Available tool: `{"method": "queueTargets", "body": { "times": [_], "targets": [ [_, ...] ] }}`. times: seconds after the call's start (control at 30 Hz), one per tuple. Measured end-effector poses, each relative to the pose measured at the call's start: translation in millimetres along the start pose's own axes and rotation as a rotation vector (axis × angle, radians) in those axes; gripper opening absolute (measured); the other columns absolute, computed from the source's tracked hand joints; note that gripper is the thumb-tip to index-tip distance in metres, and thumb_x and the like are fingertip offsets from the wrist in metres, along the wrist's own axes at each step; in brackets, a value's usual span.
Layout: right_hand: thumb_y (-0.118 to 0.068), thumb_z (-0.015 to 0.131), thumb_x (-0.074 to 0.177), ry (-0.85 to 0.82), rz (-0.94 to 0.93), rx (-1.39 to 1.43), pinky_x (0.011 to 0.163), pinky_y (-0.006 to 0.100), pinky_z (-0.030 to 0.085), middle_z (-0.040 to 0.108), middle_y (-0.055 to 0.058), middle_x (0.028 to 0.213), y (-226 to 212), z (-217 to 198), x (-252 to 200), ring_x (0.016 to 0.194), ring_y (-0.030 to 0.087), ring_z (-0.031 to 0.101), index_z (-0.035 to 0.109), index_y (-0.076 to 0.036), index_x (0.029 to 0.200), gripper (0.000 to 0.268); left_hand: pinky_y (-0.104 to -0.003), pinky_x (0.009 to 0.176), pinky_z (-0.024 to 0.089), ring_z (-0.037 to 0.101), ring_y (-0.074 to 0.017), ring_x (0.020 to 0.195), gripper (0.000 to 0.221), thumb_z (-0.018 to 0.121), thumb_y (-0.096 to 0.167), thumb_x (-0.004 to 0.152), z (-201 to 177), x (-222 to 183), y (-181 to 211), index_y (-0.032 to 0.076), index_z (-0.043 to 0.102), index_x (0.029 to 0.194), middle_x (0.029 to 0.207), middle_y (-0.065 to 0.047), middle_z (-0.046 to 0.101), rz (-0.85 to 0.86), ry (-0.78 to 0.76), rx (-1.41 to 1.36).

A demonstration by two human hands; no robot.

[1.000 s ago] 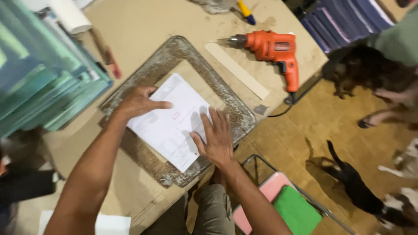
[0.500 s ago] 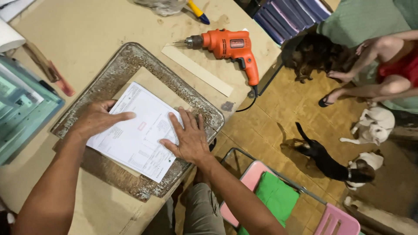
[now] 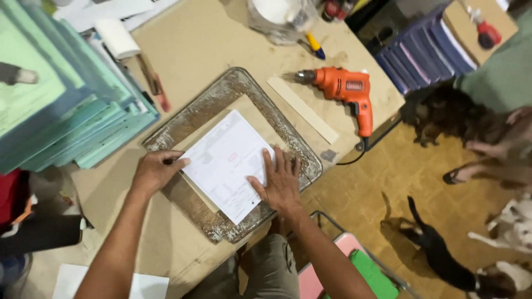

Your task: The person is organizing stacks of paper, aligning them on a metal tray, and using an electric hand drill to make holes through the stacks.

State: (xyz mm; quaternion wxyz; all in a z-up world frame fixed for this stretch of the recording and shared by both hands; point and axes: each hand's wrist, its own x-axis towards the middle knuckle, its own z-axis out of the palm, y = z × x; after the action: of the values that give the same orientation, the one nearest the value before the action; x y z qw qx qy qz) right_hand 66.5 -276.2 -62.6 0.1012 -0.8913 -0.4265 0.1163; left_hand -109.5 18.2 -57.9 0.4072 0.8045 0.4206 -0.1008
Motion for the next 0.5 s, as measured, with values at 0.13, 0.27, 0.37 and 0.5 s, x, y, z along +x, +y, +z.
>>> {"method": "queueTargets", "body": {
  "times": [0.13,0.27,0.37,0.5],
  "targets": [
    [-0.077,0.033,0.097,-0.109,0.032,0.020,0.117,0.074,0.016,0.025,0.023,0.161,-5,-6,-5,0.149,0.040,0.027,0.023,-0.017,0.163,0.090,-0.040,0.098,0.054,0.068,-0.0288,0.114,0.033,0.076,0.052,0.083,24,-13,-7,0.037,0.079,0.112,0.113,-0.001,0.077,-0.171,0.122,-0.177],
    [-0.074,0.030,0.099,-0.186,0.038,0.037,0.116,0.076,0.017,0.023,0.024,0.160,-13,-28,-3,0.149,0.043,0.026,0.020,-0.014,0.163,0.088,-0.037,0.101,0.052,0.067,-0.0239,0.118,0.030,0.072,0.049,0.086,54,-3,-16,0.041,0.078,0.114,0.118,0.003,0.074,-0.265,0.221,-0.290],
    [-0.083,0.025,0.093,-0.340,0.049,0.053,0.119,0.072,0.014,0.022,0.017,0.160,-6,-41,6,0.150,0.039,0.024,0.014,-0.019,0.165,0.096,-0.045,0.105,0.051,0.064,-0.0322,0.122,0.033,0.063,0.044,0.092,59,1,-16,0.031,0.078,0.119,0.125,-0.007,0.073,-0.282,0.232,-0.285],
    [-0.047,0.059,0.099,-0.141,0.100,0.682,0.110,0.052,0.046,0.070,0.009,0.134,65,-44,50,0.129,0.030,0.062,0.073,-0.020,0.129,0.043,-0.044,0.108,0.050,0.063,-0.0288,0.126,0.036,0.059,0.043,0.095,39,-37,38,0.033,0.075,0.126,0.130,-0.003,0.071,-0.346,0.282,-0.328]
  ]
}}
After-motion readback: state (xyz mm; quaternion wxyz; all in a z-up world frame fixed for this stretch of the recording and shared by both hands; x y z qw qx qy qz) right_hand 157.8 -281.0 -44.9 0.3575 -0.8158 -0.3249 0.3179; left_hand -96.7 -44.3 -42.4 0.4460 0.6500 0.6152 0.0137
